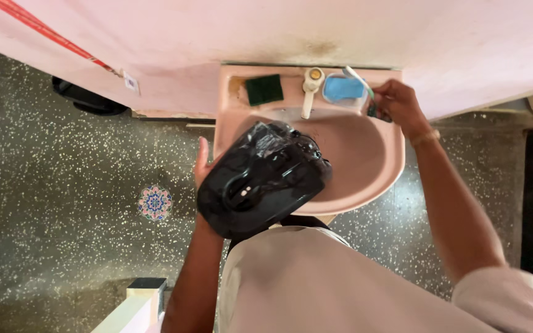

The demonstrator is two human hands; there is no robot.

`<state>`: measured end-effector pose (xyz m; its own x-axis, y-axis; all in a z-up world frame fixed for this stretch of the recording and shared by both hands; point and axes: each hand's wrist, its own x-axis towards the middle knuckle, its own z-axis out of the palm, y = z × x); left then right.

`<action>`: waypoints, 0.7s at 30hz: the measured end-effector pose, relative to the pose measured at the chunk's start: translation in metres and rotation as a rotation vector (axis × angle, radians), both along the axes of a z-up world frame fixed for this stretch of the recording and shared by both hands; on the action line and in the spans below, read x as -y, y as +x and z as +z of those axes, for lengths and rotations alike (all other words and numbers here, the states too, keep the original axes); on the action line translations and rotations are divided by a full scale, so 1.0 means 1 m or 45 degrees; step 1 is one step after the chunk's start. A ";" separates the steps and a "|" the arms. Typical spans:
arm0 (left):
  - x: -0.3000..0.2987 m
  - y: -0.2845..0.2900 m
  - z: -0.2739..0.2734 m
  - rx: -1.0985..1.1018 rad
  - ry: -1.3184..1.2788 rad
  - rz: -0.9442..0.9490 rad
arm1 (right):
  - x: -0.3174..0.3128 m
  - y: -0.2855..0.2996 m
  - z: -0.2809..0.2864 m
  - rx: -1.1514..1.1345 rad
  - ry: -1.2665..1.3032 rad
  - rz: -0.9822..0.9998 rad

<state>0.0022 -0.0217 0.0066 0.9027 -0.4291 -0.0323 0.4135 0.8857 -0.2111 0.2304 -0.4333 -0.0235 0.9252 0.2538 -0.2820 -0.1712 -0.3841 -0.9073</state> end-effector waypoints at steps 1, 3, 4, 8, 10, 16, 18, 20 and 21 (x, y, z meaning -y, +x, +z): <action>0.001 0.000 0.002 0.042 -0.005 -0.002 | -0.007 -0.016 0.013 -0.044 0.056 -0.008; 0.003 0.004 0.001 0.120 -0.015 -0.006 | -0.029 -0.048 0.040 -0.059 0.165 0.112; 0.006 0.006 -0.001 0.122 0.012 0.023 | -0.043 -0.062 0.053 -0.070 0.219 0.172; 0.020 0.021 -0.014 0.019 0.086 0.074 | -0.116 -0.101 0.106 0.504 -0.127 0.524; 0.024 0.025 -0.019 -0.062 0.081 0.071 | -0.146 -0.113 0.128 0.726 -0.520 0.539; 0.033 0.042 -0.027 -0.348 0.468 0.044 | -0.190 -0.127 0.149 1.264 -0.541 0.839; 0.035 0.034 -0.029 -0.154 0.267 0.062 | -0.187 -0.128 0.145 0.955 -0.494 0.780; 0.039 0.027 -0.028 -0.111 0.113 0.082 | -0.179 -0.135 0.142 0.805 -0.516 0.720; 0.038 0.029 -0.027 -0.078 0.041 0.098 | -0.178 -0.134 0.139 0.824 -0.550 0.698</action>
